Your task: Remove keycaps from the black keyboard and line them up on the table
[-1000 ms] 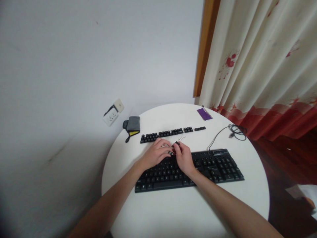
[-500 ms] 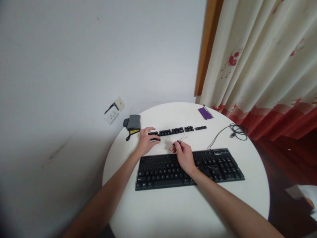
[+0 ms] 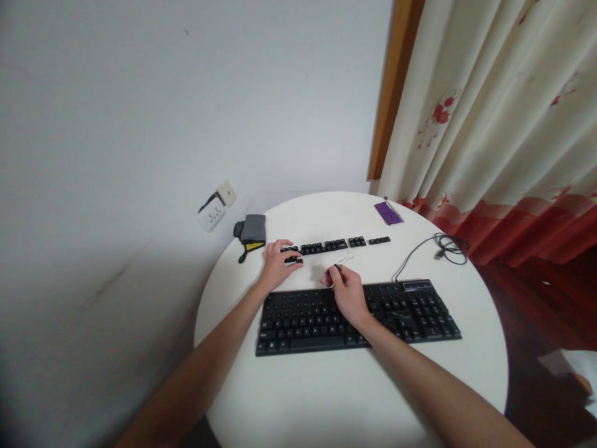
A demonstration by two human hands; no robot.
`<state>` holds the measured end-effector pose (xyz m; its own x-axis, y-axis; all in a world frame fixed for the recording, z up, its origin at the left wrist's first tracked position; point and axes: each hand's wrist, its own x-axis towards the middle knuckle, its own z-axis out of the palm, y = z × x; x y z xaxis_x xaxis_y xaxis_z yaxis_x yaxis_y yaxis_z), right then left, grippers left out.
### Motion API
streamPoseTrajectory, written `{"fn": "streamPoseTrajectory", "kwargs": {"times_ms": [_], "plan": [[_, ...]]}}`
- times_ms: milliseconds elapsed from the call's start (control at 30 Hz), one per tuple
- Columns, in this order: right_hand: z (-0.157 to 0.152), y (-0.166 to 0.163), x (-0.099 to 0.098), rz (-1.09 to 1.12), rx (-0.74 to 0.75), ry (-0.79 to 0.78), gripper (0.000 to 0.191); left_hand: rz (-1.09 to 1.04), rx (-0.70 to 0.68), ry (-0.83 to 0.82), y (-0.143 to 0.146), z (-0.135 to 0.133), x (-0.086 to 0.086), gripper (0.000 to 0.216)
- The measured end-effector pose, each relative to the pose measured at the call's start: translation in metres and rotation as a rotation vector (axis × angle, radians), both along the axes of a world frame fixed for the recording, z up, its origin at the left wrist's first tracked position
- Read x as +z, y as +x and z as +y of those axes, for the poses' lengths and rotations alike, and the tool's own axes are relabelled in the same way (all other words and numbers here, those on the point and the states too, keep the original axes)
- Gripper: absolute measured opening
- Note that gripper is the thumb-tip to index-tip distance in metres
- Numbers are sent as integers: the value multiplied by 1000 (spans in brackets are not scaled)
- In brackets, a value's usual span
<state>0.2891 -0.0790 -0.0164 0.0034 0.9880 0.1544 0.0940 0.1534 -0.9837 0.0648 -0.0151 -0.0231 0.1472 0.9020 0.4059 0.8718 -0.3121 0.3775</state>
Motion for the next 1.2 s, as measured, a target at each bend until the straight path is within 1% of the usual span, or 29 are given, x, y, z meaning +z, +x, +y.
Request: {"fn": "streamPoseTrajectory", "kwargs": {"times_ms": [167, 433, 867, 1200], "plan": [[-1, 0, 0, 3, -3, -4, 42, 14, 24, -6, 1, 0, 0, 44], [-2, 0, 2, -17, -6, 4, 44, 70, 45, 19, 3, -1, 3, 59], [-1, -1, 0, -6, 0, -20, 46, 86, 64, 16, 3, 0, 1, 62], [-2, -1, 3, -25, -2, -18, 43, 99, 96, 21, 4, 1, 2, 58]]}}
